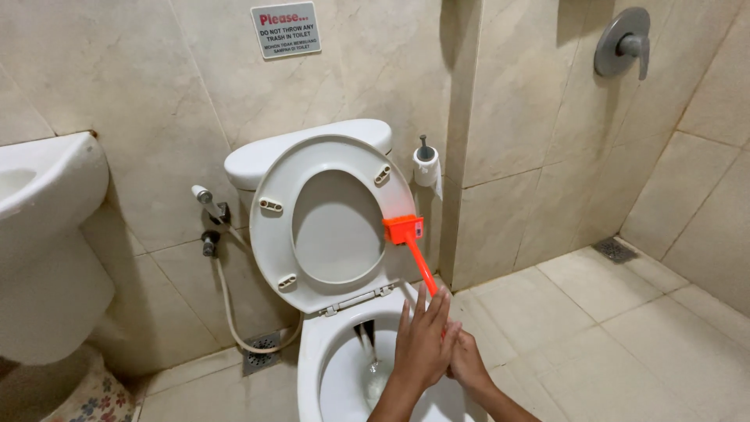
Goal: The person uses a red toilet brush to scrub the inside of a white toilet bowl. They move the brush around the rim and the interior surfaces of the bowl while water flows from the rim jets.
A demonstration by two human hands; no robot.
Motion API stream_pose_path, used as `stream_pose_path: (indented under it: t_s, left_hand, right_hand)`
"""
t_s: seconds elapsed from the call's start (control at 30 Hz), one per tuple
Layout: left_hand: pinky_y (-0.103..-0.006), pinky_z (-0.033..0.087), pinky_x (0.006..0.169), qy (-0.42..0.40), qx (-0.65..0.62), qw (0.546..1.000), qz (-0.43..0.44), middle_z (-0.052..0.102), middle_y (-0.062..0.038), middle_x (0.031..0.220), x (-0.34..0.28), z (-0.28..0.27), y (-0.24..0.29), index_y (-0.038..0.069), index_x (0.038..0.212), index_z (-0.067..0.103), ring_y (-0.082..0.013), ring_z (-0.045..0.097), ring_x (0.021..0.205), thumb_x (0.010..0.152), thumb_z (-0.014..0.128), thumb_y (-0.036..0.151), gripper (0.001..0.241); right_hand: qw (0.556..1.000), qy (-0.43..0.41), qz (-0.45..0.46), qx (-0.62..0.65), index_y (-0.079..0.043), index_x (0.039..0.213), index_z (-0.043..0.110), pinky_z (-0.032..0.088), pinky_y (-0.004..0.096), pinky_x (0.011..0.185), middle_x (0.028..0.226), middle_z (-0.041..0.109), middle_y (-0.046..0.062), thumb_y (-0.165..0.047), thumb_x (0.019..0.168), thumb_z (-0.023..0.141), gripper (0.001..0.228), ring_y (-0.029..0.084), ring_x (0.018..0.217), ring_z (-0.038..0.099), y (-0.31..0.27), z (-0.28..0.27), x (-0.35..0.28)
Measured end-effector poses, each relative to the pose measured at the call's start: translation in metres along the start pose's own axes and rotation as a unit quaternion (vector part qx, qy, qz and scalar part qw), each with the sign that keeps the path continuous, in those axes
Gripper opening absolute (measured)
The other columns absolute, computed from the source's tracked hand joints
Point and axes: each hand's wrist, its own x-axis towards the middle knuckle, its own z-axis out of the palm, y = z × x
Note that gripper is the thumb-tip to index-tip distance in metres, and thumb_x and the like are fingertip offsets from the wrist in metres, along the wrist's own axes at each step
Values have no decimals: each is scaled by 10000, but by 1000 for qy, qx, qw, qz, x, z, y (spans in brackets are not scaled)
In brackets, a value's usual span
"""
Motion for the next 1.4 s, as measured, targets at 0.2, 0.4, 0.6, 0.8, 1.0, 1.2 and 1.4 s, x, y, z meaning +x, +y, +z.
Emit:
stream_pose_path:
  t_s: [0.2, 0.4, 0.6, 0.8, 1.0, 1.2, 1.4]
  left_hand:
    - [-590, 160, 1198, 3, 23, 1000, 19, 378, -100, 1640, 11, 5, -9, 11, 1491, 488, -349, 216, 1540, 1038, 507, 363, 574]
    - [-586, 155, 1219, 69, 28, 997, 33, 413, -74, 1638, 39, -15, -16, 31, 1506, 505, -323, 226, 1568, 1056, 488, 335, 543]
    - [-586, 133, 1221, 58, 13, 998, 8, 417, -48, 1626, 50, -37, -10, 59, 1500, 505, -320, 203, 1563, 1042, 495, 346, 541]
    - [-589, 127, 1212, 45, 12, 999, -2, 409, -50, 1627, 36, -9, -10, 57, 1507, 492, -324, 192, 1559, 1044, 493, 348, 547]
    - [-587, 123, 1211, 15, -3, 1000, -19, 369, -58, 1644, 25, 10, -8, 41, 1511, 472, -313, 183, 1564, 1027, 503, 349, 575]
    - [-598, 133, 1208, 59, 28, 998, 1, 376, -65, 1640, 50, -17, -3, 41, 1518, 469, -329, 189, 1553, 1026, 512, 340, 577]
    - [-595, 131, 1218, 73, 4, 997, 8, 403, -76, 1639, 58, -40, 8, 37, 1520, 472, -341, 179, 1575, 1037, 504, 321, 562]
  right_hand:
    - [1000, 3, 16, 16, -101, 1161, 651, 317, 278, 374, 577, 527, 0, -493, 1058, 303, 535, 99, 399, 419, -4, 3, 14]
    - [998, -39, -43, -11, -31, 1160, 630, 312, 271, 405, 642, 547, -17, -486, 1112, 334, 545, 80, 462, 440, -38, 12, 41]
    - [999, -40, -22, -25, -200, 1403, 575, 300, 268, 409, 625, 515, -46, -471, 1064, 314, 506, 76, 455, 395, -95, 32, 22]
    - [998, -49, -2, -32, -119, 1213, 625, 280, 264, 402, 588, 483, -23, -489, 1083, 264, 533, 80, 441, 376, -59, 7, 22]
    - [998, -44, 25, -45, -104, 1136, 634, 290, 273, 409, 601, 499, -26, -415, 1073, 328, 441, 79, 456, 396, -33, -12, 26]
    - [998, -44, 3, -41, -120, 1110, 624, 246, 264, 401, 586, 449, -51, -441, 1086, 304, 454, 68, 443, 346, -87, 7, 33]
    - [997, -64, -9, -44, -41, 1130, 597, 257, 270, 406, 575, 375, -51, -466, 1141, 304, 516, 64, 457, 320, -95, 0, 43]
